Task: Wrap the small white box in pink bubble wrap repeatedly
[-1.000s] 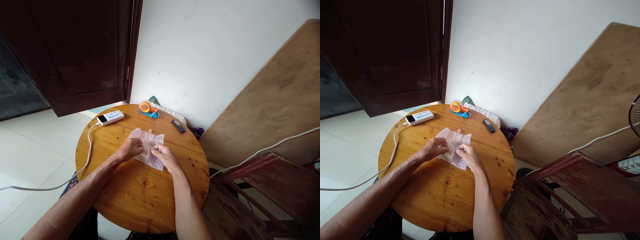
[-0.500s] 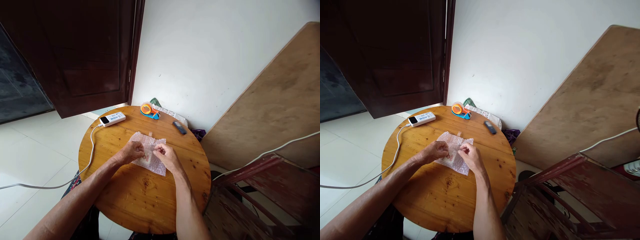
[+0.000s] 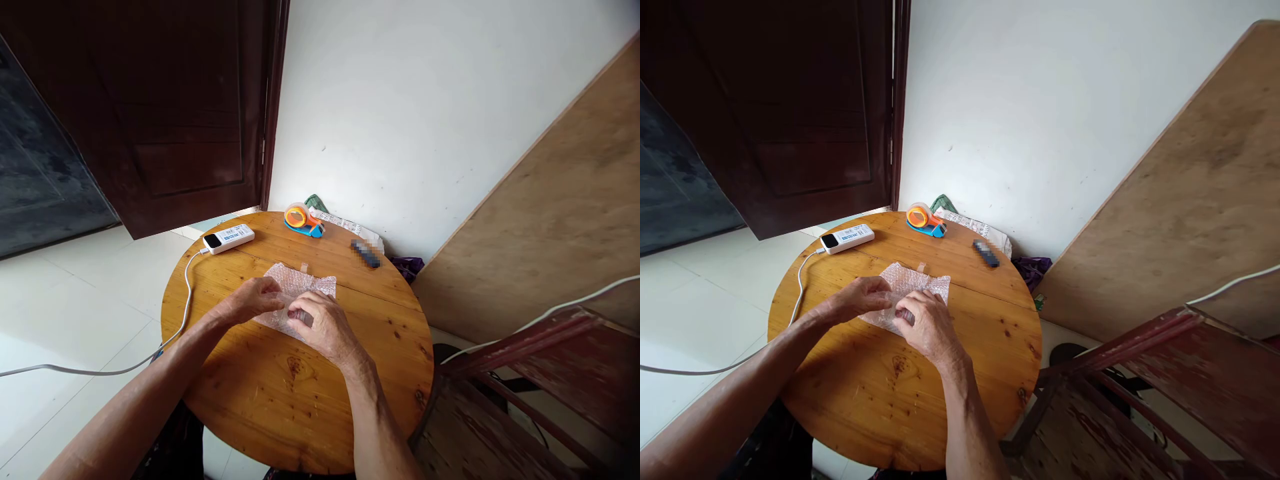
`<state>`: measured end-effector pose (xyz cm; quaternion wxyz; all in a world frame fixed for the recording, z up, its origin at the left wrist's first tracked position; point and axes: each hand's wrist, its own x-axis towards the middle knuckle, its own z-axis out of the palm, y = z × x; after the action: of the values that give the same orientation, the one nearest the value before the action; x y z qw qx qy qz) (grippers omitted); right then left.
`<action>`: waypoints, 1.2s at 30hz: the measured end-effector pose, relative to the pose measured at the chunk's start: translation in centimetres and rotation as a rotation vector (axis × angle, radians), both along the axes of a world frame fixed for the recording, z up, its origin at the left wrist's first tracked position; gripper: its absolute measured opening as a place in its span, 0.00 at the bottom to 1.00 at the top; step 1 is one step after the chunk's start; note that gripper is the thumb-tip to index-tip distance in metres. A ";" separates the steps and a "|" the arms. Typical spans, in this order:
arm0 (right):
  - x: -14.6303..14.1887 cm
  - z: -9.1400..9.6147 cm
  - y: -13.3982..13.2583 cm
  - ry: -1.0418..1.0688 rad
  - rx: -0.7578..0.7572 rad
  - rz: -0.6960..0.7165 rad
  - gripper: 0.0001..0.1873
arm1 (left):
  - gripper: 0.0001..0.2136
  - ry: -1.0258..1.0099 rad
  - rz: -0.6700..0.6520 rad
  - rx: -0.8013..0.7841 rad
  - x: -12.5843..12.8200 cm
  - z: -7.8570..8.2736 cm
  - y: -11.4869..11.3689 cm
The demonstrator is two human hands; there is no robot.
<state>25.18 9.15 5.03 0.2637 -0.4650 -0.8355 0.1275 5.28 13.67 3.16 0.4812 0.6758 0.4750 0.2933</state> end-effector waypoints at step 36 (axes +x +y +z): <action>-2.4 2.1 0.5 -0.484 0.002 -0.024 0.08 | 0.16 -0.411 0.311 -0.300 0.3 -1.2 -3.2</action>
<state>22.81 9.69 7.13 0.0578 -0.4915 -0.8689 0.0085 5.53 10.44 1.98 0.6112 0.4427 0.5034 0.4207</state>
